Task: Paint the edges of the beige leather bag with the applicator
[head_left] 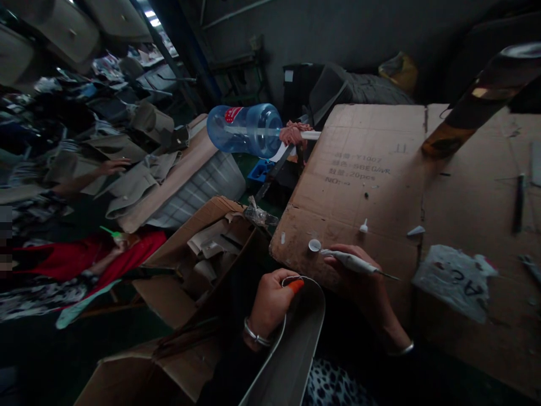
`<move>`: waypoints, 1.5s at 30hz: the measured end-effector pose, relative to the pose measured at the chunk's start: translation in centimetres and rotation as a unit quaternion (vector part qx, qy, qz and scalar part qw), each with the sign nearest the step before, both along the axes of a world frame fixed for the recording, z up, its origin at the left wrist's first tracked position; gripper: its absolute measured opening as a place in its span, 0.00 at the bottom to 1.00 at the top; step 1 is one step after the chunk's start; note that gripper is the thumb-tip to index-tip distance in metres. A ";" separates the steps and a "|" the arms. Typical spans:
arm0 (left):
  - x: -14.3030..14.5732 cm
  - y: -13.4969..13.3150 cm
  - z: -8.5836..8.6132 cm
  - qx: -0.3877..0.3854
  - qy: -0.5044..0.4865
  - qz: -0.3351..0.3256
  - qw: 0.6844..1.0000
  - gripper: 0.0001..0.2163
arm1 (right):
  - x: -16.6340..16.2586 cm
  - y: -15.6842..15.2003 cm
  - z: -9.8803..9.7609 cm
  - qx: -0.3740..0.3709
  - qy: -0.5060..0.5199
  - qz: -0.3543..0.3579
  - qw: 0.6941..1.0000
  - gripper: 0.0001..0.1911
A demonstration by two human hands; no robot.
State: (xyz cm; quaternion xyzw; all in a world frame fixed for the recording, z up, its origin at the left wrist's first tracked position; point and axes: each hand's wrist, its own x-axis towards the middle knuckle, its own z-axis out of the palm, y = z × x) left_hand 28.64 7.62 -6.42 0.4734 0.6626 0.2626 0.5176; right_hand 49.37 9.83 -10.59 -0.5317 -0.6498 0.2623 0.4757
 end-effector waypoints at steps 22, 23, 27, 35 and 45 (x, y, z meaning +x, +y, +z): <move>0.1 0.6 -0.4 0.005 0.017 -0.023 1.000 0.07 | 0.2 0.1 1.3 -0.118 0.144 -0.061 0.981 0.13; 0.2 0.6 -0.4 0.007 0.017 -0.024 1.000 0.07 | 0.1 0.1 1.5 -0.128 0.182 -0.063 0.973 0.13; 0.3 0.5 -0.5 0.016 0.024 -0.032 0.999 0.07 | -0.6 -0.2 1.9 -0.191 0.281 -0.031 0.940 0.14; 0.2 0.3 -0.6 0.031 0.031 -0.052 0.998 0.06 | -1.3 -0.4 1.3 -0.241 0.272 0.040 0.931 0.17; 0.4 -0.1 -0.5 0.059 0.027 -0.086 0.994 0.05 | -1.0 -0.1 2.4 -0.218 0.201 0.100 0.950 0.16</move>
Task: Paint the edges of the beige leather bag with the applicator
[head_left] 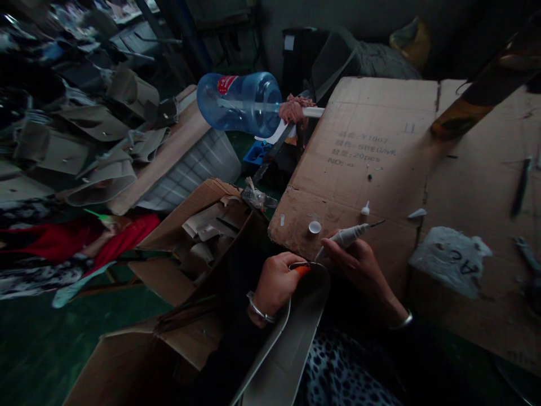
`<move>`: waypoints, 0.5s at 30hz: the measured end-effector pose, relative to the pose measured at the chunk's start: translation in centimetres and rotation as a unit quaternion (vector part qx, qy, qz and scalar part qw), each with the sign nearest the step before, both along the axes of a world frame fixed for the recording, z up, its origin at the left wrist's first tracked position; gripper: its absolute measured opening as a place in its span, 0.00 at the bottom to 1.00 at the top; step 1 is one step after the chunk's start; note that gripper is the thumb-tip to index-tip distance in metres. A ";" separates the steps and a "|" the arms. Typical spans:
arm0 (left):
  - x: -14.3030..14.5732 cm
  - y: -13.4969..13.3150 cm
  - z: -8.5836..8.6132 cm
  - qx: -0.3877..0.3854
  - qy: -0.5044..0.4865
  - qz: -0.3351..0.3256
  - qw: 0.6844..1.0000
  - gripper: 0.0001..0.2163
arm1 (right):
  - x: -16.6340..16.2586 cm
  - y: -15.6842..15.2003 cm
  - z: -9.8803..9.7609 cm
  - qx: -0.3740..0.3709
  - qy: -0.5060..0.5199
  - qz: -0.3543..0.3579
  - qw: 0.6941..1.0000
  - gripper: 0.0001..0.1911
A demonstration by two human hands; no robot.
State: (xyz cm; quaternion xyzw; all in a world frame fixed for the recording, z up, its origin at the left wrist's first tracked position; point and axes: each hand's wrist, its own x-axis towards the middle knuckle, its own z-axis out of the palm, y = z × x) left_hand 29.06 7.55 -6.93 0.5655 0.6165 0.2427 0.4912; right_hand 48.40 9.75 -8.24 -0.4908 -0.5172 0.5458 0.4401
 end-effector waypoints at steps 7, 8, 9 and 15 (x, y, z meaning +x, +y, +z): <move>0.2 -0.5 0.0 0.024 -0.023 -0.007 0.999 0.05 | 0.2 0.4 1.1 0.082 -0.080 0.065 0.991 0.17; 0.2 -0.6 -0.1 0.026 -0.027 -0.008 0.999 0.05 | 0.2 0.4 1.1 0.089 -0.080 0.075 0.990 0.17; 0.2 -0.7 -0.1 0.026 -0.031 -0.008 0.999 0.05 | 0.2 0.4 1.2 0.096 -0.078 0.084 0.989 0.17; 0.1 -0.8 0.1 0.010 -0.044 0.001 0.999 0.04 | 0.1 -0.6 0.7 0.081 -0.041 0.122 0.988 0.13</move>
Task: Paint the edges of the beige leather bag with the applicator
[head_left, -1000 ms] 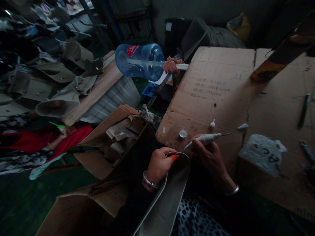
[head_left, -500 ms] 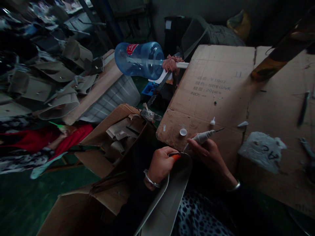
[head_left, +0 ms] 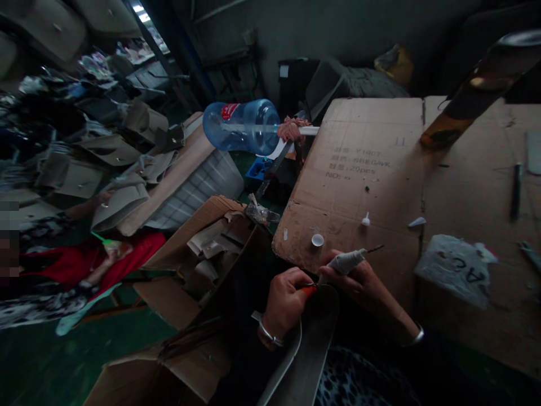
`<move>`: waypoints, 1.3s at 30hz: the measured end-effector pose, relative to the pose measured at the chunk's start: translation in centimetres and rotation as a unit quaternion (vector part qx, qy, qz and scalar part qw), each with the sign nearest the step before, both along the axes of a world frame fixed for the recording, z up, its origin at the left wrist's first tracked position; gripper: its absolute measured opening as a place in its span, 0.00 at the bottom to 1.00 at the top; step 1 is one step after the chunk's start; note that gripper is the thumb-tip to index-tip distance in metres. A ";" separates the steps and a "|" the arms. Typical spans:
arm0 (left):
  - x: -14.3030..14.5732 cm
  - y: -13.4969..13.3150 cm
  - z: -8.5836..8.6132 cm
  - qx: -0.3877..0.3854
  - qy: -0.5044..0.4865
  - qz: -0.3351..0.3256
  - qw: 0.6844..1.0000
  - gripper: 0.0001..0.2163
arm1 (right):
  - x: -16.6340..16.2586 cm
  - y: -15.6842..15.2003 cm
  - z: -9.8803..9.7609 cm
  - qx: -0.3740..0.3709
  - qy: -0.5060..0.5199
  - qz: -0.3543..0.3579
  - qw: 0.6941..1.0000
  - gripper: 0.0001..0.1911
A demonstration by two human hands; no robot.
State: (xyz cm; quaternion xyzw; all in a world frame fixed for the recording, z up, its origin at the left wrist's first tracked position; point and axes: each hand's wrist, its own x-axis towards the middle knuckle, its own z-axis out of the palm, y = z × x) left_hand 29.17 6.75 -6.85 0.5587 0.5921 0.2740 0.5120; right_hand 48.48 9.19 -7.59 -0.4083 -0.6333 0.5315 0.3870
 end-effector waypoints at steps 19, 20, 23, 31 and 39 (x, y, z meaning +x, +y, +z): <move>-2.2 1.3 -0.8 -0.156 -0.117 0.139 0.971 0.08 | 0.5 0.5 -3.0 0.088 -0.048 -0.230 0.968 0.09; -2.3 1.3 -0.7 -0.154 -0.114 0.135 0.972 0.08 | 0.6 0.5 -3.1 0.092 -0.055 -0.226 0.968 0.09; -2.4 1.3 -0.7 -0.150 -0.109 0.121 0.975 0.08 | 0.6 0.5 -3.2 0.099 -0.063 -0.223 0.968 0.09; -2.5 1.4 -1.0 -0.145 -0.108 0.094 0.979 0.07 | 0.6 0.4 -2.6 0.046 -0.020 -0.254 0.966 0.10; -2.6 1.4 -0.3 -0.159 -0.098 0.070 0.980 0.07 | 0.1 -0.2 -0.8 -0.087 0.148 -0.152 0.973 0.11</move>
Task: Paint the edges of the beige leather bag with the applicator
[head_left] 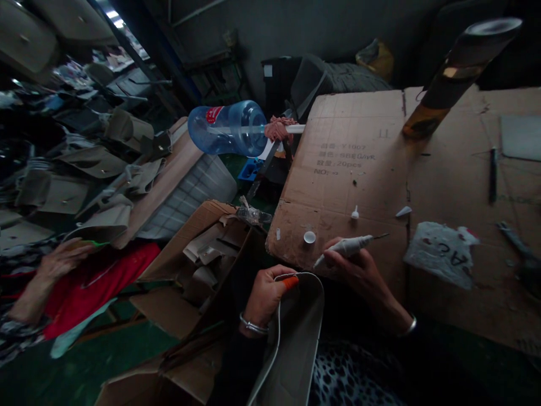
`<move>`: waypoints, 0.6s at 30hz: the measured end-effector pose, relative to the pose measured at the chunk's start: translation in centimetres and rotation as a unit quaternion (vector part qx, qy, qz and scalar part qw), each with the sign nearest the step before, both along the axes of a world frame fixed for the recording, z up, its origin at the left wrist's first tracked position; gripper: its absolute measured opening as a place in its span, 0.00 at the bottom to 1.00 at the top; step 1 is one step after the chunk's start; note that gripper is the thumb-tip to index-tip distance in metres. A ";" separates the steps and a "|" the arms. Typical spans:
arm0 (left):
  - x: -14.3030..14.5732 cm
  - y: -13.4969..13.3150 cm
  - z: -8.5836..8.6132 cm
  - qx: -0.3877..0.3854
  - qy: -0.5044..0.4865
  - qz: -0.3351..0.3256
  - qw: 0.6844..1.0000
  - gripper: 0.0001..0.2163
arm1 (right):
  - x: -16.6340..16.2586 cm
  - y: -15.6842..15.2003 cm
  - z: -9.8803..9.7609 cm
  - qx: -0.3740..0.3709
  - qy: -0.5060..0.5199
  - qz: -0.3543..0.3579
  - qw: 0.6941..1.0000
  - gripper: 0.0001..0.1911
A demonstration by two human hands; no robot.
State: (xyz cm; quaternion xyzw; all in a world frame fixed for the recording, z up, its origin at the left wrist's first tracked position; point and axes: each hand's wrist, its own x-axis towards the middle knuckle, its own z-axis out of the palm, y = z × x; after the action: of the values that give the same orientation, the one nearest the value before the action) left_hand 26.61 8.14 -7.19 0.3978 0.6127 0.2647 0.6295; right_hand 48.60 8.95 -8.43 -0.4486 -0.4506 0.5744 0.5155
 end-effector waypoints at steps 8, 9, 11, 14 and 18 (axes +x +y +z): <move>0.0 -0.1 0.3 -0.004 -0.009 -0.014 1.000 0.07 | -0.8 -0.2 0.3 -0.013 0.020 0.070 0.997 0.10; -0.1 -0.2 0.2 -0.004 -0.011 -0.013 1.000 0.08 | -0.8 -0.2 0.3 -0.012 0.017 0.073 0.997 0.10; -0.2 -0.3 0.1 -0.005 -0.013 -0.015 1.000 0.08 | -0.8 -0.2 0.2 -0.009 0.012 0.082 0.997 0.10; -0.4 -0.3 0.1 0.001 -0.012 -0.022 1.000 0.08 | -1.1 0.0 0.0 -0.005 0.003 0.093 0.996 0.11; -0.2 -0.2 -0.1 0.023 -0.015 -0.043 0.999 0.06 | -1.4 0.2 -0.2 -0.014 0.001 0.084 0.996 0.12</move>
State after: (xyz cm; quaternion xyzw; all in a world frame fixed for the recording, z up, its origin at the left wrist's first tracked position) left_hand 26.44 7.98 -7.30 0.4341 0.5795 0.2569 0.6401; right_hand 47.24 9.10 -8.68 -0.4157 -0.4779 0.6223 0.4600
